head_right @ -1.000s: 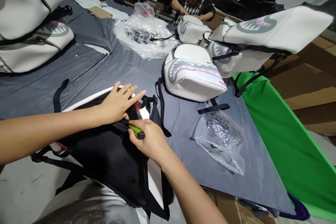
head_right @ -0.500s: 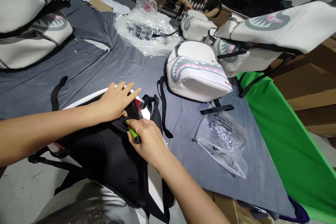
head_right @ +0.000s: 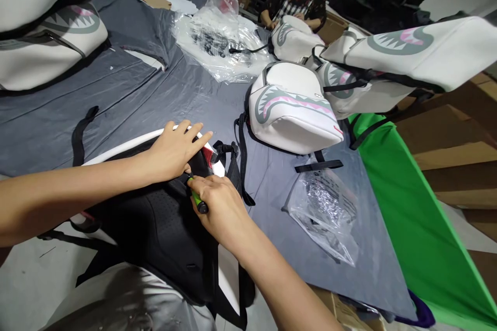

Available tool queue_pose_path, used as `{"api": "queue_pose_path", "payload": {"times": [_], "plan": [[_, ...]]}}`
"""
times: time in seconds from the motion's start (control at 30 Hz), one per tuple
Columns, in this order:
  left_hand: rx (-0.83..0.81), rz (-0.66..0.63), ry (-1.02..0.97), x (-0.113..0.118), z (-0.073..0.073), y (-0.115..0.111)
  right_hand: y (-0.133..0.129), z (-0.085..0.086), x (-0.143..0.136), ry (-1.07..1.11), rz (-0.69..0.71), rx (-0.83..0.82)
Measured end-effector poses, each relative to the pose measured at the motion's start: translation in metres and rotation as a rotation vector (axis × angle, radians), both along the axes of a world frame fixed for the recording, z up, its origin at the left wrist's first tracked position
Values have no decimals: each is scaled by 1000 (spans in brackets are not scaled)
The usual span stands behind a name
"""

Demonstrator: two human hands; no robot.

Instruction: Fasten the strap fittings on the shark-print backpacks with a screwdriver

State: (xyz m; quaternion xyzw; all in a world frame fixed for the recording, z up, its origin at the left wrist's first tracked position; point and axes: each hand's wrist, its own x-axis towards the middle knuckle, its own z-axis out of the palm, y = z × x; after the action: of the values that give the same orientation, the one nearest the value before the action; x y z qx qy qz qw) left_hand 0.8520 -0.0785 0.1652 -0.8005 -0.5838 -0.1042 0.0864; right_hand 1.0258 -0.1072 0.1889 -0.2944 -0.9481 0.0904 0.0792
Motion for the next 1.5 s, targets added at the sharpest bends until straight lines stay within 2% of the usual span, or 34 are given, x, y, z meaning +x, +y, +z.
{"api": "queue_pose_path", "payload": {"times": [0.47, 0.73, 1.0, 1.27, 1.37, 1.5], "plan": [[-43, 10, 30, 1, -1, 3, 2, 4, 1, -51, -13, -50], [-48, 4, 25, 1, -1, 3, -2, -7, 3, 20, -82, -25], [-54, -1, 5, 1, -1, 3, -6, -10, 2, 33, -149, -10], [-58, -6, 36, 1, -3, 4, -11, -22, -2, 146, -243, 4], [-92, -12, 57, -3, 3, 6, -13, -24, -4, 199, -274, 3], [-315, -53, 123, -15, 30, 7, -19, -24, -3, 180, -321, -27]]}}
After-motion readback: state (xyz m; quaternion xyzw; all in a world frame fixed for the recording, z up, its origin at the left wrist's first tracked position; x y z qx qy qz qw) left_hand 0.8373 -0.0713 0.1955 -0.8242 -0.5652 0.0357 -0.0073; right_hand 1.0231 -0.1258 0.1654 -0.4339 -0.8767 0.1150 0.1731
